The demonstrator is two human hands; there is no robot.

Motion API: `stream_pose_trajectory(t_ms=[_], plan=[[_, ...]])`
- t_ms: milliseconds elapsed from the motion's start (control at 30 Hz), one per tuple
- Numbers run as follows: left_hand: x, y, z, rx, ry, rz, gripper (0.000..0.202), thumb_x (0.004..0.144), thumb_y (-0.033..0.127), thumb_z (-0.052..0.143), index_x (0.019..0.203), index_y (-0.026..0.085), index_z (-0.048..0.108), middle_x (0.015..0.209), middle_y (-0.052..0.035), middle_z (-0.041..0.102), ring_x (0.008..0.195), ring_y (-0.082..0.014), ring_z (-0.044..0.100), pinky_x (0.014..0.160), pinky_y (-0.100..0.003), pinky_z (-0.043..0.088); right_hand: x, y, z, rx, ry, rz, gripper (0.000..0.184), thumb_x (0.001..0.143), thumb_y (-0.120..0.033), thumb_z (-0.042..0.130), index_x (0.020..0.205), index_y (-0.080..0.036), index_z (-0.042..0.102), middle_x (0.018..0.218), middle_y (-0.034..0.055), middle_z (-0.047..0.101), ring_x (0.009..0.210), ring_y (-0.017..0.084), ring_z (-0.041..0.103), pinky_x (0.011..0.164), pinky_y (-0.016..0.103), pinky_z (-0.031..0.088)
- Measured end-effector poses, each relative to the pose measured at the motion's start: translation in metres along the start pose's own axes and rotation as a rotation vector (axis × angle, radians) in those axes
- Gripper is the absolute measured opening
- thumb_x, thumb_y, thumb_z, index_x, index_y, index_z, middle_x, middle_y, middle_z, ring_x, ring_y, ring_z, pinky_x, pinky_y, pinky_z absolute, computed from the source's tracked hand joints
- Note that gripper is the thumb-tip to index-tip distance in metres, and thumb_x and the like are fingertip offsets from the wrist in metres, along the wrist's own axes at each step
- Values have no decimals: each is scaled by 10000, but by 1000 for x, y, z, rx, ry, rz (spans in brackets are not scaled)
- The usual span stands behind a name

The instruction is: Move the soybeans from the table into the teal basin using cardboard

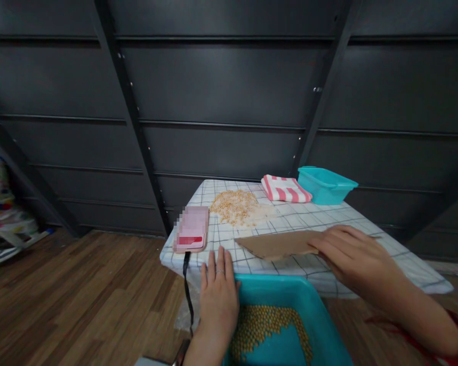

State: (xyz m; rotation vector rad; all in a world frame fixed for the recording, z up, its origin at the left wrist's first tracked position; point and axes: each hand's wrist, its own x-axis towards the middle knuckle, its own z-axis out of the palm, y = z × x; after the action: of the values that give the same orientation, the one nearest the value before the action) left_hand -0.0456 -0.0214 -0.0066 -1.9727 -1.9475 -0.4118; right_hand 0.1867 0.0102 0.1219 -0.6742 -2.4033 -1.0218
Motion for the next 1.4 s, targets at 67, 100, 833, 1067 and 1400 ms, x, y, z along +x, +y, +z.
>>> stream_pose_trajectory(t_ms=[67, 100, 833, 1067, 1400], plan=[[-1, -1, 2, -9, 9, -9, 511, 803, 213, 358, 1303, 129, 417, 1356, -135, 464, 1245, -295, 411, 970, -485, 409, -6, -2, -12, 33, -36, 33, 307, 807, 1, 325, 756, -178, 570, 638, 11, 605, 627, 146, 536, 650, 283, 390], [-2, -2, 2, -16, 13, -24, 510, 807, 226, 361, 1303, 127, 416, 1363, -140, 454, 1250, -297, 404, 975, -486, 403, -8, -3, -17, 49, -51, 38, 324, 799, 10, 312, 752, -189, 564, 635, 2, 602, 624, 143, 536, 641, 280, 387], [-4, -2, 18, -21, 82, -81, 531, 776, 214, 384, 1276, 45, 436, 1346, -211, 450, 1249, -325, 397, 983, -504, 384, 16, -24, 13, 7, -52, -21, 257, 768, -6, 385, 705, -181, 563, 616, 12, 585, 614, 153, 523, 687, 289, 377], [-2, -1, 12, 9, 103, -66, 511, 781, 226, 391, 1242, 21, 472, 1318, -219, 474, 1217, -323, 439, 963, -478, 418, 19, -10, 23, -56, -44, 13, 241, 819, -40, 390, 711, -168, 564, 618, 13, 581, 607, 159, 521, 674, 296, 367], [0, -2, 6, -12, 32, -41, 521, 782, 222, 408, 1253, 4, 448, 1331, -225, 448, 1227, -320, 427, 969, -467, 418, 29, -28, 29, -17, -19, -1, 247, 784, -22, 396, 691, -170, 571, 608, 15, 578, 602, 166, 518, 660, 301, 359]])
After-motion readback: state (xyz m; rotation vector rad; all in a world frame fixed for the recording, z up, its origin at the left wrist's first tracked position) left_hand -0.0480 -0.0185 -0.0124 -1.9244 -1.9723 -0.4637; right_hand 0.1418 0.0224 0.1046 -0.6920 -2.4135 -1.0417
